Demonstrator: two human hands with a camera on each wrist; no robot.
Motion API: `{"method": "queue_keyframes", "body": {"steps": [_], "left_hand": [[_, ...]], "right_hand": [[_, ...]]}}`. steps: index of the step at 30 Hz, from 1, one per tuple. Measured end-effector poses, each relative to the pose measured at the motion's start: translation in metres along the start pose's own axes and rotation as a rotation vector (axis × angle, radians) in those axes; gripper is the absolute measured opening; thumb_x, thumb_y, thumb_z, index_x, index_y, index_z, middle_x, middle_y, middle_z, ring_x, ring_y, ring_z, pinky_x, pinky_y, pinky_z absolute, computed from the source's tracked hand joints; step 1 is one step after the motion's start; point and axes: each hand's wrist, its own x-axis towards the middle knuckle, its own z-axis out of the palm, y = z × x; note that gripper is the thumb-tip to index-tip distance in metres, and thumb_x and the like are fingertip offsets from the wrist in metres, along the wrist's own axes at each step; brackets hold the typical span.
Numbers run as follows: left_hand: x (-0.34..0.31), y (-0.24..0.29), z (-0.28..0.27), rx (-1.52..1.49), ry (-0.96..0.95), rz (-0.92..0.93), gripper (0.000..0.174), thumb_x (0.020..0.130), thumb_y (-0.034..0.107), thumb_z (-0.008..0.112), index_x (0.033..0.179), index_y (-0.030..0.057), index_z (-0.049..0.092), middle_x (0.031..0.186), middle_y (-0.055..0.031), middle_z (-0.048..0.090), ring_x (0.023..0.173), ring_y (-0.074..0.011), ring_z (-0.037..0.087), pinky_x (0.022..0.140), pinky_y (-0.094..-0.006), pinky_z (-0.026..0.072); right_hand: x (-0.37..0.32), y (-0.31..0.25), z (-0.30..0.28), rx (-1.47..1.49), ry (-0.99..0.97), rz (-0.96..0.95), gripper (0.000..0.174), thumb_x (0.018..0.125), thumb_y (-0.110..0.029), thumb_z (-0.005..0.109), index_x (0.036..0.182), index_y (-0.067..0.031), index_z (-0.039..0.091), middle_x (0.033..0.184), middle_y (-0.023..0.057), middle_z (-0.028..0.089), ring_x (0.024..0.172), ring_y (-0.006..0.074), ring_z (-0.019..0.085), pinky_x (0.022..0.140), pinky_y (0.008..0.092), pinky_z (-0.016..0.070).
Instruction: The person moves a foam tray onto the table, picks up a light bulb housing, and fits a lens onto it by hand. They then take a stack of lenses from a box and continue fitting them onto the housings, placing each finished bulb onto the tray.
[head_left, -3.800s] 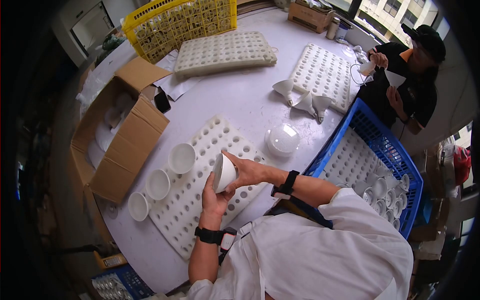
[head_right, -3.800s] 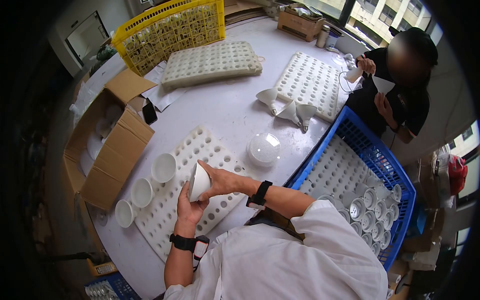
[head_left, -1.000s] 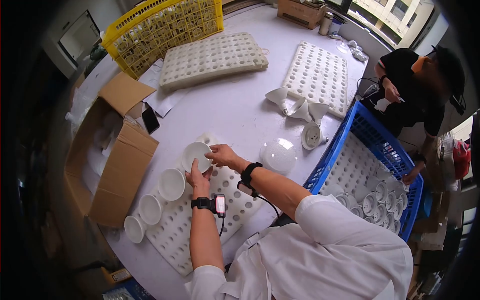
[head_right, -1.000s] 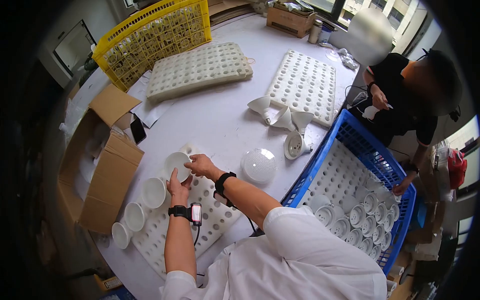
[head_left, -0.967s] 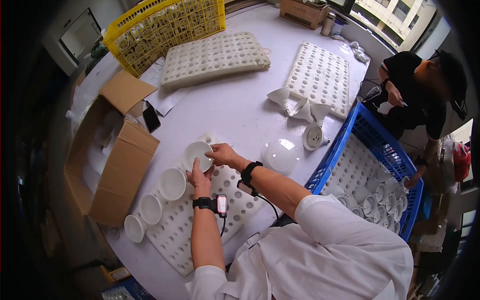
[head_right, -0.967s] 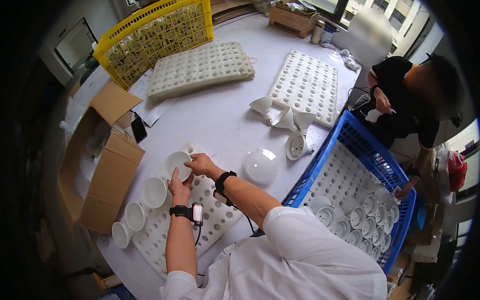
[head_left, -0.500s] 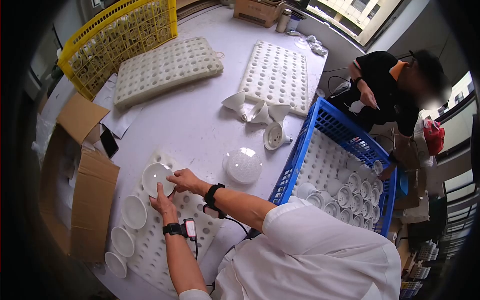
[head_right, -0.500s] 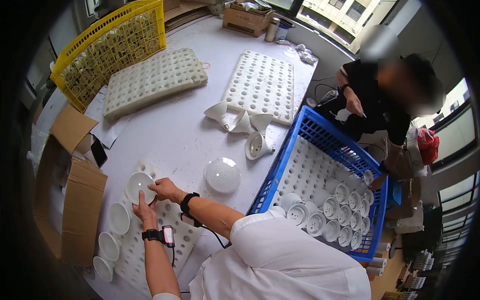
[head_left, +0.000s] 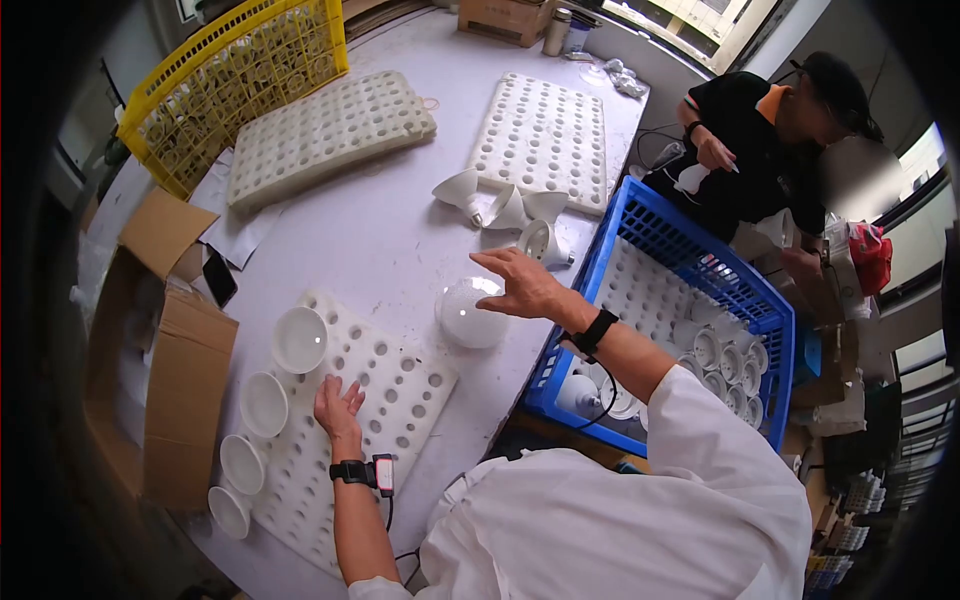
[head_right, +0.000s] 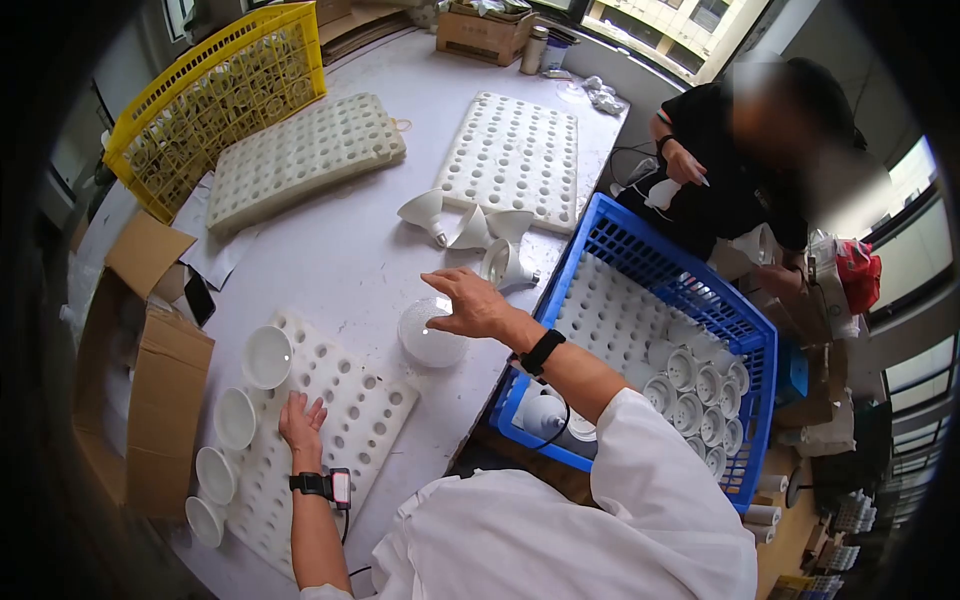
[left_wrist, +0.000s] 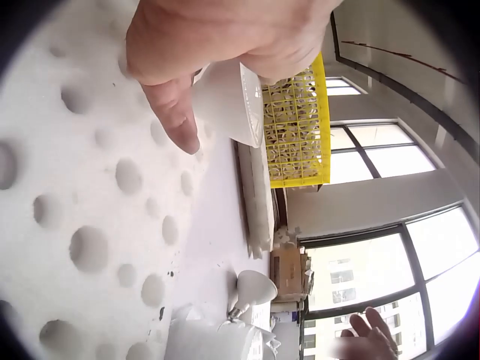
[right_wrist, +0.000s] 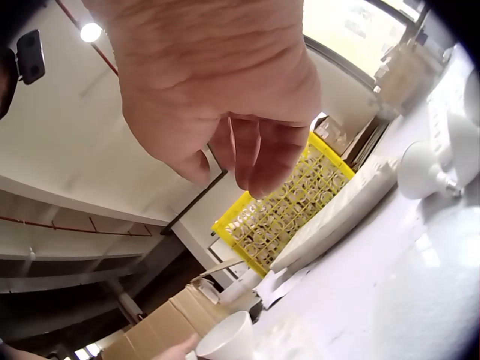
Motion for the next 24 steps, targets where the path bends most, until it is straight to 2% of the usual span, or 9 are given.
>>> {"method": "queue_keyframes", "body": {"steps": [3, 6, 8, 11, 13, 17, 20, 21, 24], "left_hand": [[-0.027, -0.012, -0.007, 0.059, -0.093, -0.029, 0.047, 0.088, 0.028, 0.059, 0.122, -0.0009, 0.043, 0.123, -0.0184, 0.05, 0.096, -0.0328, 0.062, 0.067, -0.0339, 0.0538], [-0.054, -0.016, -0.017, 0.117, -0.138, -0.039, 0.04, 0.088, 0.024, 0.059, 0.116, -0.0021, 0.046, 0.114, -0.0157, 0.057, 0.093, -0.03, 0.063, 0.066, -0.0324, 0.0539], [-0.064, -0.016, -0.023, 0.136, -0.12, -0.05, 0.04, 0.087, 0.022, 0.061, 0.114, -0.0032, 0.047, 0.112, -0.0153, 0.057, 0.09, -0.0282, 0.064, 0.064, -0.0312, 0.0542], [-0.066, -0.023, -0.025, 0.204, -0.134, -0.069, 0.038, 0.088, 0.02, 0.059, 0.116, -0.001, 0.046, 0.112, -0.0138, 0.058, 0.091, -0.0283, 0.064, 0.065, -0.0316, 0.0547], [-0.079, -0.018, -0.017, 0.195, -0.147, -0.06, 0.037, 0.087, 0.018, 0.061, 0.114, -0.0029, 0.047, 0.109, -0.0144, 0.059, 0.089, -0.0275, 0.065, 0.063, -0.0303, 0.0551], [-0.098, -0.016, -0.006, 0.18, -0.199, -0.069, 0.035, 0.086, 0.014, 0.062, 0.112, -0.0058, 0.049, 0.106, -0.0164, 0.06, 0.09, -0.027, 0.065, 0.064, -0.0294, 0.0561], [-0.116, -0.009, 0.004, 0.222, -0.251, -0.089, 0.033, 0.087, 0.012, 0.06, 0.112, -0.007, 0.048, 0.11, -0.0184, 0.059, 0.091, -0.0264, 0.065, 0.067, -0.0286, 0.056], [-0.123, -0.005, 0.007, 0.256, -0.342, -0.094, 0.033, 0.087, 0.012, 0.06, 0.111, -0.0073, 0.049, 0.111, -0.0192, 0.059, 0.091, -0.0259, 0.065, 0.069, -0.0281, 0.0558], [-0.143, 0.006, 0.029, 0.259, -0.582, -0.064, 0.042, 0.083, 0.011, 0.064, 0.115, -0.0085, 0.046, 0.12, -0.0242, 0.054, 0.104, -0.0278, 0.06, 0.08, -0.0308, 0.0533]], "right_hand": [[-0.02, 0.045, -0.009, -0.185, -0.037, 0.235, 0.049, 0.074, -0.023, 0.07, 0.119, -0.0071, 0.056, 0.123, 0.0125, 0.052, 0.113, 0.0294, 0.049, 0.097, 0.0374, 0.0408], [-0.036, 0.104, -0.017, -0.126, 0.148, 0.548, 0.033, 0.077, -0.015, 0.062, 0.108, -0.004, 0.062, 0.105, 0.0164, 0.059, 0.096, 0.0334, 0.058, 0.086, 0.0398, 0.0472], [-0.042, 0.138, -0.012, -0.186, 0.085, 0.621, 0.033, 0.076, -0.015, 0.061, 0.106, -0.0038, 0.062, 0.105, 0.0184, 0.061, 0.096, 0.033, 0.06, 0.086, 0.0397, 0.0477], [-0.031, 0.168, -0.003, -0.163, -0.311, 0.662, 0.033, 0.072, -0.012, 0.06, 0.103, -0.0032, 0.063, 0.101, 0.0199, 0.064, 0.097, 0.0311, 0.061, 0.086, 0.0384, 0.0483], [-0.023, 0.156, -0.006, -0.034, -0.44, 0.786, 0.033, 0.068, -0.01, 0.061, 0.101, -0.0027, 0.065, 0.102, 0.0202, 0.064, 0.096, 0.0328, 0.061, 0.083, 0.0381, 0.0499], [-0.025, 0.165, 0.022, -0.182, -0.401, 0.728, 0.031, 0.067, -0.016, 0.064, 0.095, -0.0027, 0.067, 0.087, 0.0175, 0.067, 0.082, 0.0294, 0.066, 0.077, 0.0351, 0.0524], [-0.024, 0.171, 0.035, -0.029, -0.407, 0.769, 0.028, 0.069, -0.017, 0.063, 0.093, -0.0013, 0.066, 0.079, 0.0174, 0.067, 0.072, 0.0286, 0.067, 0.073, 0.0342, 0.0536], [-0.025, 0.161, 0.023, 0.036, -0.347, 0.682, 0.029, 0.071, -0.018, 0.063, 0.093, 0.0005, 0.065, 0.068, 0.0147, 0.065, 0.062, 0.0252, 0.066, 0.064, 0.0328, 0.0544], [-0.026, 0.076, -0.019, 0.304, -0.097, 0.629, 0.033, 0.076, -0.023, 0.066, 0.1, -0.0008, 0.062, 0.067, 0.0085, 0.064, 0.057, 0.0175, 0.064, 0.053, 0.0311, 0.0528]]}}
